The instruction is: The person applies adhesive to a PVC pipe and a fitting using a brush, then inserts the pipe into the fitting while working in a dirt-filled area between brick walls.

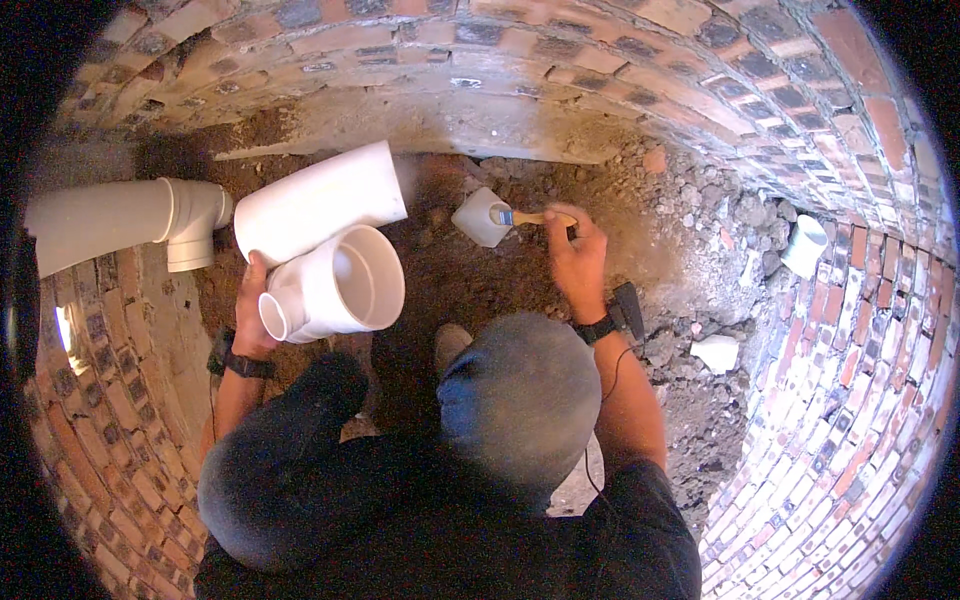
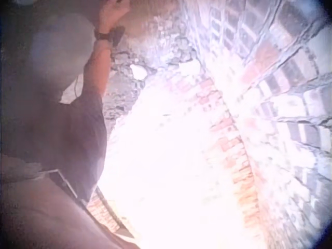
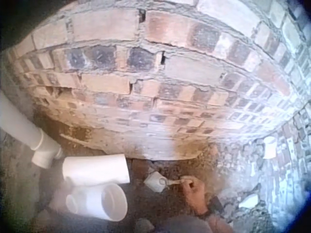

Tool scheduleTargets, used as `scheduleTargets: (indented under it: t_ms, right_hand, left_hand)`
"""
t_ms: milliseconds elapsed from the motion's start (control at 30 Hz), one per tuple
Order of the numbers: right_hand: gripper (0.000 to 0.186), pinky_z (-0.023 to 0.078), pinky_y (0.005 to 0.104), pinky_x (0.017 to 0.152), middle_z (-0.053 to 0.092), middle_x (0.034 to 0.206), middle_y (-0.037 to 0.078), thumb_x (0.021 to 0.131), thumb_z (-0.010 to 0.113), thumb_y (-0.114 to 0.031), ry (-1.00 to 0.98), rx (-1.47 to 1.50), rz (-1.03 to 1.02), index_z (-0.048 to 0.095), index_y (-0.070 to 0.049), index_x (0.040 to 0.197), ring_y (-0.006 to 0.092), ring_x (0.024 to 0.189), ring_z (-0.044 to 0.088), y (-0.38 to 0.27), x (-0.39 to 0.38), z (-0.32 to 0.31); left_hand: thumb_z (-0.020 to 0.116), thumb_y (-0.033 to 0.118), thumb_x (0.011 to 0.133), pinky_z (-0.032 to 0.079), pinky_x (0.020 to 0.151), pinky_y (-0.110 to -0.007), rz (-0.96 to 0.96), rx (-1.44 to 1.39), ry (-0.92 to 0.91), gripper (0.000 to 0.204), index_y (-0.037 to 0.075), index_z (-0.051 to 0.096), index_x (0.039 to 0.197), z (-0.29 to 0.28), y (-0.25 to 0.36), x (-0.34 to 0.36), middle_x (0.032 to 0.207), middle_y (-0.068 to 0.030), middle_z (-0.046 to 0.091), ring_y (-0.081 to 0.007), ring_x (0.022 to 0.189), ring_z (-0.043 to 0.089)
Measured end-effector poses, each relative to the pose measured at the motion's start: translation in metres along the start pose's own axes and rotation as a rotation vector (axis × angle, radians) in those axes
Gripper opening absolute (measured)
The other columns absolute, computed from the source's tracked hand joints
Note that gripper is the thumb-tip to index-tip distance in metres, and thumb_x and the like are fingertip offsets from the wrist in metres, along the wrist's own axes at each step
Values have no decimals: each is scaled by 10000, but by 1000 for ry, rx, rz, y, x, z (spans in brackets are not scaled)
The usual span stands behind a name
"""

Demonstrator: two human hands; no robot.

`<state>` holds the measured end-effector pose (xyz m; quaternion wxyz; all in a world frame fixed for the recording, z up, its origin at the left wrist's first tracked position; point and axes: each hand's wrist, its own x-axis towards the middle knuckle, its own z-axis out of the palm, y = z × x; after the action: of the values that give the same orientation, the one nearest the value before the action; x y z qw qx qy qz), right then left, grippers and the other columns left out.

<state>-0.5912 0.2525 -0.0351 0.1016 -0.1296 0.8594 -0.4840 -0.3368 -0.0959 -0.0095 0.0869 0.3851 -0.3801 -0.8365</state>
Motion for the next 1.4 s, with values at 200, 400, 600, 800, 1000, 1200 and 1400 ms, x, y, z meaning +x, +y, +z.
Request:
scheduleTargets:
  t_ms: [200,400,600,800,1000,1200,1400]
  right_hand:
    - [210,466,266,635,656,805,17,970,636,-181,86,126,170,685,20,1009,85,711,561,4,0,-4]
    - [199,422,232,593,636,803,-8,977,629,-177,117,187,159,683,6,1032,57,670,512,-15,-9,-24]
    - [174,447,228,602,651,791,6,968,642,-148,-91,393,130,687,-5,1057,60,668,542,-61,-10,-17]
    - [188,475,229,601,658,775,28,968,637,-142,-344,344,-102,682,0,1082,66,688,578,-93,4,35]
    - [220,514,256,632,673,804,68,973,631,-148,-300,529,133,675,24,1103,112,703,625,-104,5,54]
    - [207,497,266,600,642,811,92,989,604,-152,-549,1077,279,677,30,1055,141,638,595,-96,9,47]
    - [151,479,290,624,652,814,81,973,611,-125,-787,460,91,678,1,1022,161,662,596,-91,22,36]
  left_hand:
    - [445,448,1040,549,941,-416,0,24,-28,545,17,441,1375,8,-2,8,1290,-158,589,-267,1111,639]
    - [443,469,1035,535,977,-423,52,85,-5,587,9,396,1397,15,4,11,1313,-170,565,-273,1153,616]
    - [457,489,1025,519,1000,-426,113,199,-19,628,-8,393,1404,27,11,22,1333,-171,549,-273,1180,599]
    - [453,489,1025,511,1013,-443,133,133,-24,633,11,356,1428,43,18,15,1354,-178,530,-289,1196,588]
    - [417,406,1060,560,934,-426,181,59,-6,489,18,410,1357,39,17,11,1243,-180,598,-265,1094,647]
    - [454,474,1030,507,1018,-450,136,137,-17,613,15,354,1425,32,21,8,1351,-183,527,-292,1197,586]
    - [432,396,1057,571,909,-412,231,136,45,488,11,430,1358,32,24,4,1246,-169,601,-271,1064,660]
